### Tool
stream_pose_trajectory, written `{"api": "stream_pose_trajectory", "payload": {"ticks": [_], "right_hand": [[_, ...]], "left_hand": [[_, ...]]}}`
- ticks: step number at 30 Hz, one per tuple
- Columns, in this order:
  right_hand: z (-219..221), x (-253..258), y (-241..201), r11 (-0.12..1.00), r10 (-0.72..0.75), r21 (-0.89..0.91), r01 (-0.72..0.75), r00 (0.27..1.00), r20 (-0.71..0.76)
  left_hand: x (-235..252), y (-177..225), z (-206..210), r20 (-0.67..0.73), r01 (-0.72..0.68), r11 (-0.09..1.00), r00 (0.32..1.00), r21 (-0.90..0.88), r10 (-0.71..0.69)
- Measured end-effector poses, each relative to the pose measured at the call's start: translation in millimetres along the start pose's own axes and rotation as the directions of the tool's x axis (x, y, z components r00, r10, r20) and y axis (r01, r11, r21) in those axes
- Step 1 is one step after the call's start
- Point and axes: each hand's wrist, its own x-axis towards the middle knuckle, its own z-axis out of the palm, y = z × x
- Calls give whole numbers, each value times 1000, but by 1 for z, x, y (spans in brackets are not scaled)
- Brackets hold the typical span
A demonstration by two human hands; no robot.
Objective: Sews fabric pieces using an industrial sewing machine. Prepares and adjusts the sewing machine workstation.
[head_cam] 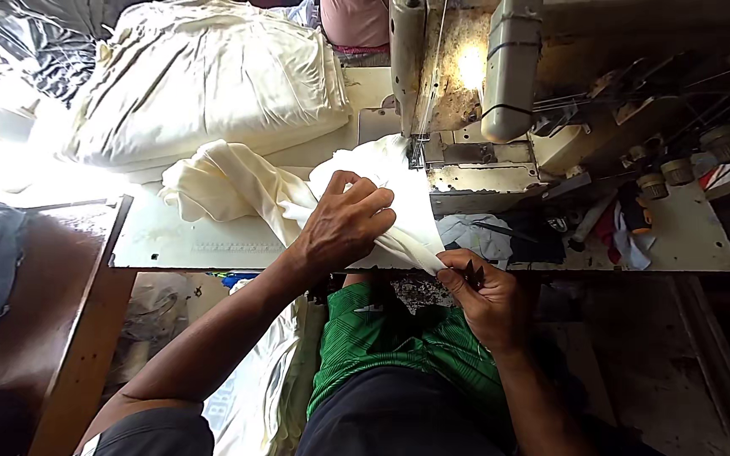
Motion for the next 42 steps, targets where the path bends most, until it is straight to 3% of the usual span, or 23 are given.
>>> {"api": "stream_pose_trajectory", "payload": {"ticks": [13,18,20,33,42], "right_hand": [[17,56,27,999,15,34,-12,994,-110],[25,76,29,999,-51,-10,50,991,-126],[26,80,27,995,-91,-47,85,987,-132],[30,93,25,986,-156,-81,145,977,-143],[30,95,28,977,-196,-100,186,974,-109]], "left_hand": [[21,-58,8,6,3,999,1000,46,-4],[21,-76,6,-30,-62,957,998,-285,56],[20,-80,7,-26,-86,940,996,-331,82],[28,-92,11,10,-48,976,999,-211,51],[26,-70,-37,249,90,987,967,-131,-55]]}}
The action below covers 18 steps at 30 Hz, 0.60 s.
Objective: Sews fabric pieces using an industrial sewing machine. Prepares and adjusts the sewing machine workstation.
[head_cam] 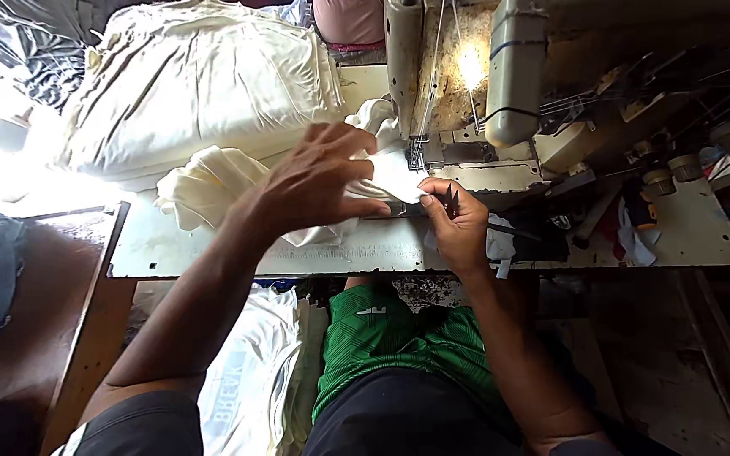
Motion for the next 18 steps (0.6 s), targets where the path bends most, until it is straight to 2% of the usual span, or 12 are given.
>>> {"api": "stream_pose_trajectory", "payload": {"ticks": [3,5,8,10,14,16,18], "right_hand": [[-3,2,-2,999,12,-35,-11,1000,29],[-4,6,-3,997,29,-67,-26,999,46],[-12,9,-8,991,59,-127,-42,989,133],[-20,9,-18,987,68,-157,-28,964,256],[-32,-11,-35,986,-12,-140,88,883,469],[-34,-23,-37,972,-49,-179,151,879,475],[-32,-33,-35,958,-68,-223,179,899,432]], "left_hand": [[-10,-26,-22,31,151,986,988,70,-153],[-19,-35,-36,-6,175,984,985,25,-175],[-26,-8,-42,-155,-8,957,987,-289,-39],[-30,21,-35,-202,-109,903,979,-416,25],[-35,58,-15,-185,-190,907,974,-375,127],[-35,67,-2,-161,-174,908,980,-382,121],[-32,75,15,-149,-98,931,988,-351,47]]}}
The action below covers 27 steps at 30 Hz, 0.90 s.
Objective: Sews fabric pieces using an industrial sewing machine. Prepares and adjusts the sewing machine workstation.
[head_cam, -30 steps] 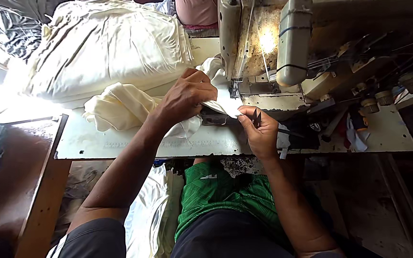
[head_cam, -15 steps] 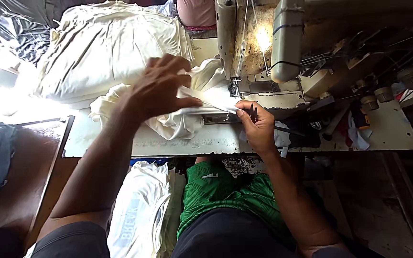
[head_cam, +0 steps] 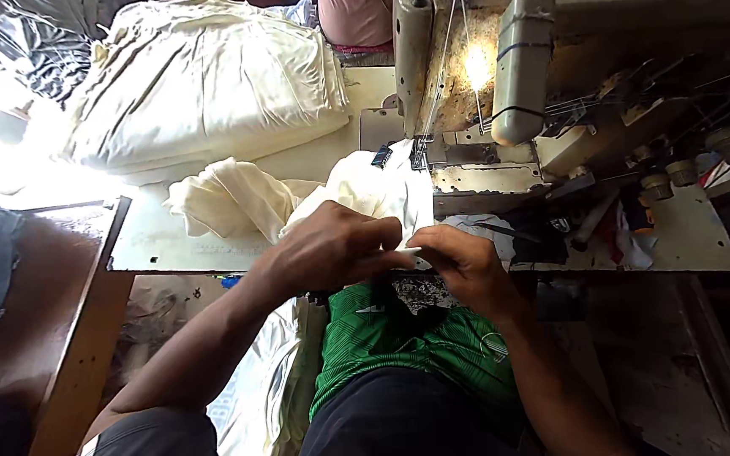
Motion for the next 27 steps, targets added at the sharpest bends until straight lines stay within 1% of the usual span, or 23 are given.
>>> {"api": "stream_pose_trajectory", "payload": {"ticks": [2,4,5,7,8,11,14,19,23,25,27], "right_hand": [[2,-4,-2,1000,-5,-5,5,997,-71],[4,-8,-4,1000,-4,17,7,991,-137],[6,-11,-4,999,12,43,-5,986,-164],[9,-18,-3,992,82,108,-60,975,-205],[11,-22,-1,986,117,144,-88,970,-214],[15,-30,2,970,182,200,-138,958,-220],[15,-28,1,955,228,245,-167,942,-245],[18,-10,9,952,259,238,-192,920,-295],[18,10,17,943,292,250,-218,903,-314],[19,20,19,944,284,260,-203,900,-331],[18,28,20,946,262,278,-169,902,-344]], "left_hand": [[2,-1,24,-67,49,982,997,183,-37],[1,-11,45,-73,36,941,997,336,-11],[-2,-19,53,-90,13,927,996,375,22],[-6,-34,60,-154,-24,916,984,400,93],[-7,-37,58,-152,-34,908,983,417,107],[-3,-27,47,-61,-63,896,993,440,100],[5,-20,39,-10,-57,887,998,458,70],[21,-29,27,27,-18,866,1000,500,6],[33,-44,19,4,18,859,1000,511,-23],[35,-49,16,-19,32,869,999,494,-27],[36,-51,14,-44,10,906,999,423,9]]}}
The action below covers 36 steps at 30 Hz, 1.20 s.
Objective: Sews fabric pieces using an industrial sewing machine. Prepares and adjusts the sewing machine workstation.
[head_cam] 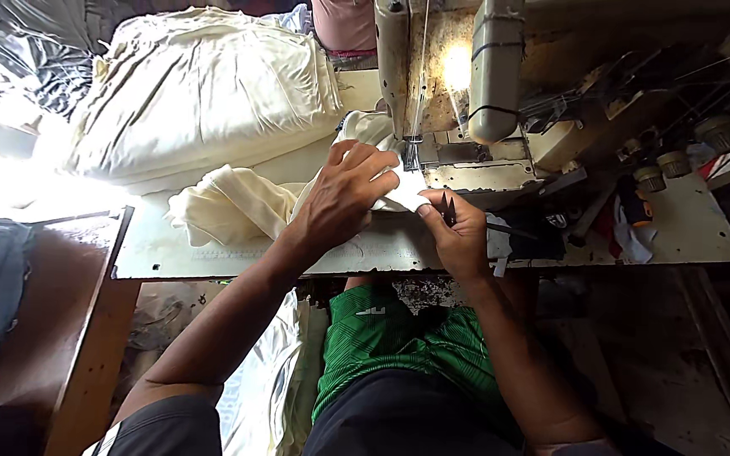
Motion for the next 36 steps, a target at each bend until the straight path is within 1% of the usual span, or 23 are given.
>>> {"api": "stream_pose_trajectory", "payload": {"ticks": [3,6,8,10,12,13,14,16,18,20,22,23,25,26,28,29,30,33,34,36], "right_hand": [[1,7,3,998,-35,58,34,999,5],[1,12,7,996,-76,53,75,997,15],[-1,12,9,996,-84,35,83,996,22],[-3,11,10,998,-66,4,66,997,27],[-4,13,10,999,-49,-20,49,998,38],[-4,15,10,998,-43,-35,45,998,50],[-6,17,8,998,-38,-55,42,996,75],[-13,19,-2,992,-33,-114,54,984,178],[-19,14,-19,986,-61,-131,107,947,315],[-22,-2,-32,984,-103,-92,152,909,403],[-25,-23,-34,978,-126,-97,183,897,425],[-25,-33,-30,973,-130,-123,195,903,410],[-26,-49,-22,971,-125,-148,188,926,356],[-26,-55,-19,975,-121,-141,174,938,323],[-25,-62,-16,982,-113,-117,148,958,264],[-25,-65,-15,985,-108,-107,137,965,239],[-25,-68,-15,988,-98,-100,122,972,216],[-26,-72,-16,993,-71,-83,87,982,175],[-27,-74,-17,994,-69,-71,82,982,173],[-28,-75,-17,997,-55,-47,63,985,165]], "left_hand": [[0,3,-7,6,-67,987,998,-148,69],[-5,-4,-25,99,-49,987,993,-154,64],[-13,-25,-43,173,29,996,985,-86,-14],[-24,-53,-59,225,113,993,967,27,-116],[-36,-72,-74,222,183,981,956,62,-192],[-40,-74,-83,194,198,980,961,23,-199],[-41,-68,-91,143,197,978,972,-69,-186],[-42,-43,-100,0,97,940,995,-327,-103],[-45,-11,-98,-92,-15,841,995,-540,-41],[-49,19,-86,-74,-58,763,997,-644,14],[-53,38,-63,-28,-65,721,998,-690,64],[-54,45,-50,-1,-43,731,998,-680,58],[-54,56,-25,20,24,828,1000,-560,-15],[-53,61,-11,-4,36,892,999,-451,-42],[-52,65,15,-25,26,981,999,-193,-31],[-52,63,27,-35,15,996,999,-90,-18],[-52,59,36,-61,7,999,998,-34,-9],[-52,42,43,-166,3,1000,986,26,2],[-50,40,39,-160,2,999,987,44,5],[-46,43,26,-97,-1,998,995,62,7]]}}
